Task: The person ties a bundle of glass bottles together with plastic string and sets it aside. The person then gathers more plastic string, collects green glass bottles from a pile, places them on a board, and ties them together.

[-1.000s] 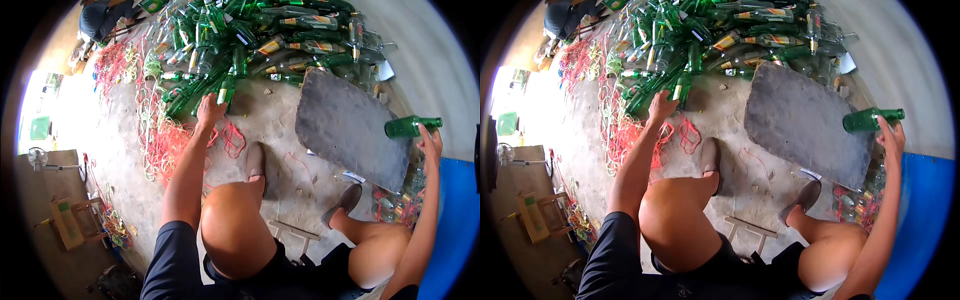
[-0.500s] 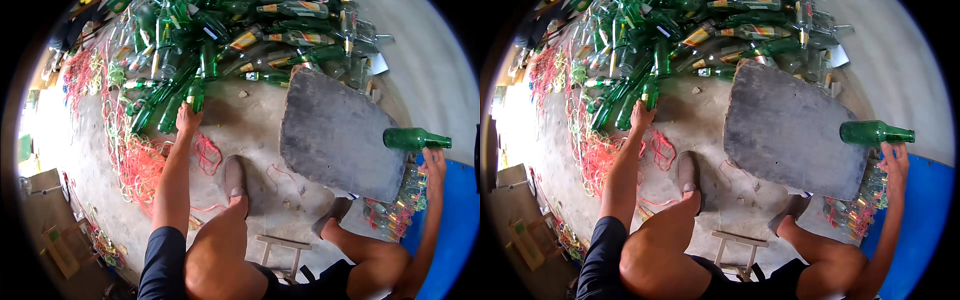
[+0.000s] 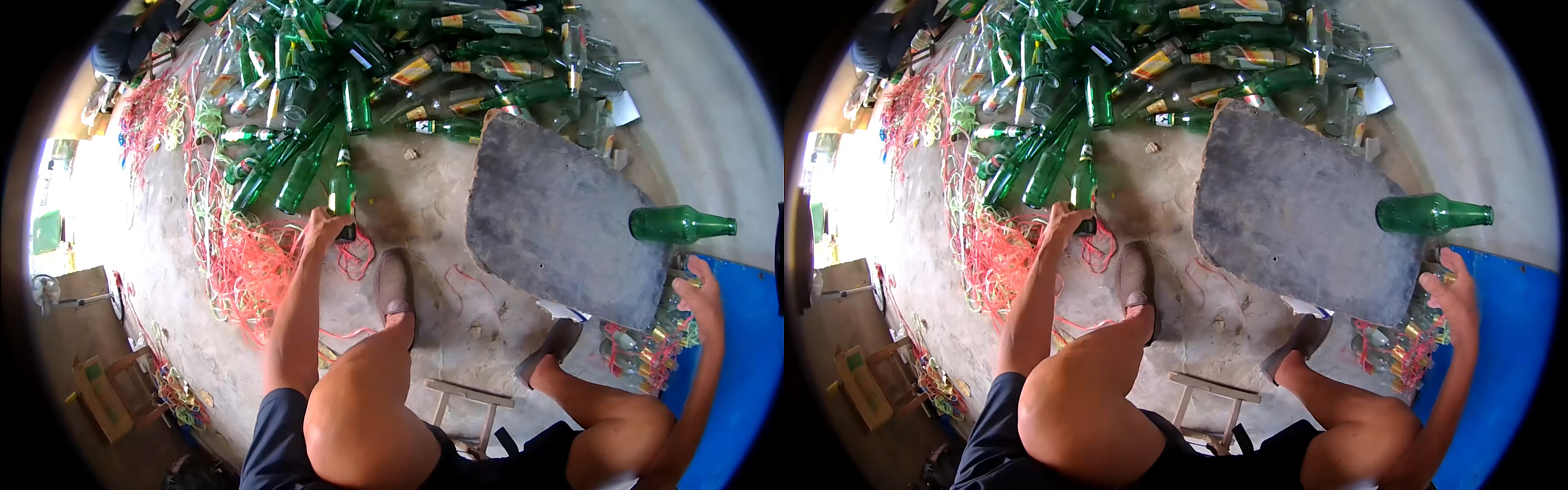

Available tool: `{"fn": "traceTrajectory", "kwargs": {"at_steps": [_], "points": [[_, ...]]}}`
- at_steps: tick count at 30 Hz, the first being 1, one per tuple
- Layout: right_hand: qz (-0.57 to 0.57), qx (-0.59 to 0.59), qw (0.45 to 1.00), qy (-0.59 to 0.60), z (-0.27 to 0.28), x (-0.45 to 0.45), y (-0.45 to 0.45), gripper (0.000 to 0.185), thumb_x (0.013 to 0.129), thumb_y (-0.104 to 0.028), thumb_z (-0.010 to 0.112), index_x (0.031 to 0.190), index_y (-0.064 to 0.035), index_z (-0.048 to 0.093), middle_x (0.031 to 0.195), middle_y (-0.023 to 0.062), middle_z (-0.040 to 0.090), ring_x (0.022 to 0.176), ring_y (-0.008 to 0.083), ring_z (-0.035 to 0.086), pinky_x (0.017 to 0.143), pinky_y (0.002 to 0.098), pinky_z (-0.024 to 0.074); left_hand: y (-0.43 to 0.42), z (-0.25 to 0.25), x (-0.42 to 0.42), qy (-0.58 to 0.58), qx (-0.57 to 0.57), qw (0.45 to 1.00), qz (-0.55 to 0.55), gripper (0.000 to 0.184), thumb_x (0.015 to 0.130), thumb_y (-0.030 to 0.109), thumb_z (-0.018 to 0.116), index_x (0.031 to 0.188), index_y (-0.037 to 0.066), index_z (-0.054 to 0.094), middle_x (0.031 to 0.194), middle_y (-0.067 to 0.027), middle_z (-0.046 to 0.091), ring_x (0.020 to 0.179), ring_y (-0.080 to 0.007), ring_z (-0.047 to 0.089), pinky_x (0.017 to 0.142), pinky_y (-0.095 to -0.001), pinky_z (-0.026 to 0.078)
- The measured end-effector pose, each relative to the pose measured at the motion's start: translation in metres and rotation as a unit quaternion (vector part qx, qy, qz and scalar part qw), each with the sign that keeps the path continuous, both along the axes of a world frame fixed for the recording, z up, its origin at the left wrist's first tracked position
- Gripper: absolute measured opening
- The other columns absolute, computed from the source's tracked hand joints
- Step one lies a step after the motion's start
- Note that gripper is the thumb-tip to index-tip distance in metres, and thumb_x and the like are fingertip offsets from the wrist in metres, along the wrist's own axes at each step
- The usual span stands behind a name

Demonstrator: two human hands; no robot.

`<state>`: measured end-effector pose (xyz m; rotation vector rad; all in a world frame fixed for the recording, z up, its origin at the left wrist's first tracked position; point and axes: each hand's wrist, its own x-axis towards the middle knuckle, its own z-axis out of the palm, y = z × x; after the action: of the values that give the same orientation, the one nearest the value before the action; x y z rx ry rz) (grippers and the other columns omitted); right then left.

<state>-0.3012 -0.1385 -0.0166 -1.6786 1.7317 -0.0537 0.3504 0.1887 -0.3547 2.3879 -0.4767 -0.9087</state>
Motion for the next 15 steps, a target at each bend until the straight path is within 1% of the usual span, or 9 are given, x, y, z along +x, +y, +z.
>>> {"fn": "traceTrajectory", "kwargs": {"at_steps": [2, 5, 7, 8, 9, 11, 13, 15], "points": [[0.007, 0.018, 1.0, 0.011, 0.014, 0.012, 0.013, 0.087, 0.081, -0.034, 0.088, 0.151, -0.0004, 0.049, 0.151, 0.0202, 0.053, 0.113, 0.0262, 0.065, 0.082, 0.0356, 0.0556, 0.016, 0.016, -0.016, 0.057, -0.032, 0.998, 0.0, 0.043, 0.068, 0.032, 0.088, 0.088, -0.005, 0.077, 0.08, -0.0103, 0.074, 0.072, -0.016, 0.069, 0.065, -0.0349, 0.052], [0.074, 0.019, 0.997, 0.03, 0.016, 0.013, 0.024, 0.08, 0.077, -0.026, 0.091, 0.144, 0.0, 0.055, 0.142, 0.0208, 0.059, 0.113, 0.0261, 0.065, 0.084, 0.0352, 0.0549, 0.033, 0.06, -0.046, 0.066, -0.067, 0.995, -0.023, 0.035, 0.075, 0.028, 0.085, 0.089, -0.003, 0.076, 0.081, -0.0071, 0.073, 0.071, -0.0115, 0.066, 0.063, -0.0312, 0.051], [0.13, 0.011, 0.991, 0.0, 0.014, 0.016, 0.028, 0.07, 0.077, -0.022, 0.091, 0.136, 0.0009, 0.061, 0.129, 0.0191, 0.066, 0.112, 0.0239, 0.066, 0.085, 0.034, 0.0542, 0.031, 0.111, -0.076, 0.123, -0.151, 0.98, -0.033, 0.033, 0.08, 0.019, 0.083, 0.102, -0.004, 0.075, 0.086, -0.0056, 0.072, 0.073, -0.0125, 0.065, 0.069, -0.03, 0.051], [0.133, 0.013, 0.991, -0.018, 0.019, 0.026, 0.033, 0.065, 0.078, -0.022, 0.09, 0.133, 0.0012, 0.063, 0.125, 0.0178, 0.068, 0.11, 0.0228, 0.066, 0.085, 0.0344, 0.0542, 0.029, 0.131, -0.093, 0.153, -0.223, 0.963, -0.023, 0.035, 0.081, 0.02, 0.081, 0.106, -0.002, 0.074, 0.089, -0.0063, 0.073, 0.078, -0.0133, 0.067, 0.074, -0.0301, 0.053], [0.136, 0.014, 0.99, -0.036, 0.025, 0.041, 0.039, 0.061, 0.08, -0.022, 0.089, 0.13, 0.0015, 0.064, 0.12, 0.0165, 0.07, 0.109, 0.0217, 0.066, 0.086, 0.0347, 0.0541, 0.025, 0.147, -0.101, 0.153, -0.229, 0.96, -0.043, 0.043, 0.08, 0.017, 0.082, 0.116, -0.003, 0.07, 0.096, -0.0076, 0.073, 0.086, -0.0141, 0.069, 0.081, -0.0313, 0.055], [0.185, 0.007, 0.978, -0.092, 0.04, 0.068, 0.049, 0.055, 0.084, -0.025, 0.086, 0.127, 0.0019, 0.065, 0.117, 0.0146, 0.071, 0.101, 0.0186, 0.067, 0.08, 0.0333, 0.0549, 0.011, 0.189, -0.129, 0.156, -0.265, 0.95, -0.055, 0.058, 0.079, 0.016, 0.084, 0.128, -0.005, 0.062, 0.106, -0.0096, 0.072, 0.096, -0.0157, 0.069, 0.09, -0.0339, 0.056], [0.159, 0.014, 0.97, -0.184, 0.045, 0.092, 0.058, 0.052, 0.089, -0.029, 0.084, 0.126, 0.0016, 0.065, 0.117, 0.0143, 0.07, 0.093, 0.0159, 0.067, 0.072, 0.0297, 0.054, -0.012, 0.223, -0.144, 0.142, -0.268, 0.942, -0.146, 0.067, 0.078, 0.015, 0.085, 0.134, -0.006, 0.057, 0.113, -0.0111, 0.069, 0.104, -0.0178, 0.067, 0.097, -0.0358, 0.055], [0.155, 0.009, 0.951, -0.268, 0.042, 0.11, 0.062, 0.057, 0.091, -0.036, 0.083, 0.128, 0.0029, 0.065, 0.113, 0.0146, 0.07, 0.083, 0.0146, 0.066, 0.066, 0.0275, 0.0529, -0.039, 0.258, -0.162, 0.121, -0.264, 0.928, -0.235, 0.073, 0.077, 0.016, 0.086, 0.138, -0.006, 0.053, 0.119, -0.0129, 0.067, 0.111, -0.0199, 0.066, 0.102, -0.0374, 0.054]]}}
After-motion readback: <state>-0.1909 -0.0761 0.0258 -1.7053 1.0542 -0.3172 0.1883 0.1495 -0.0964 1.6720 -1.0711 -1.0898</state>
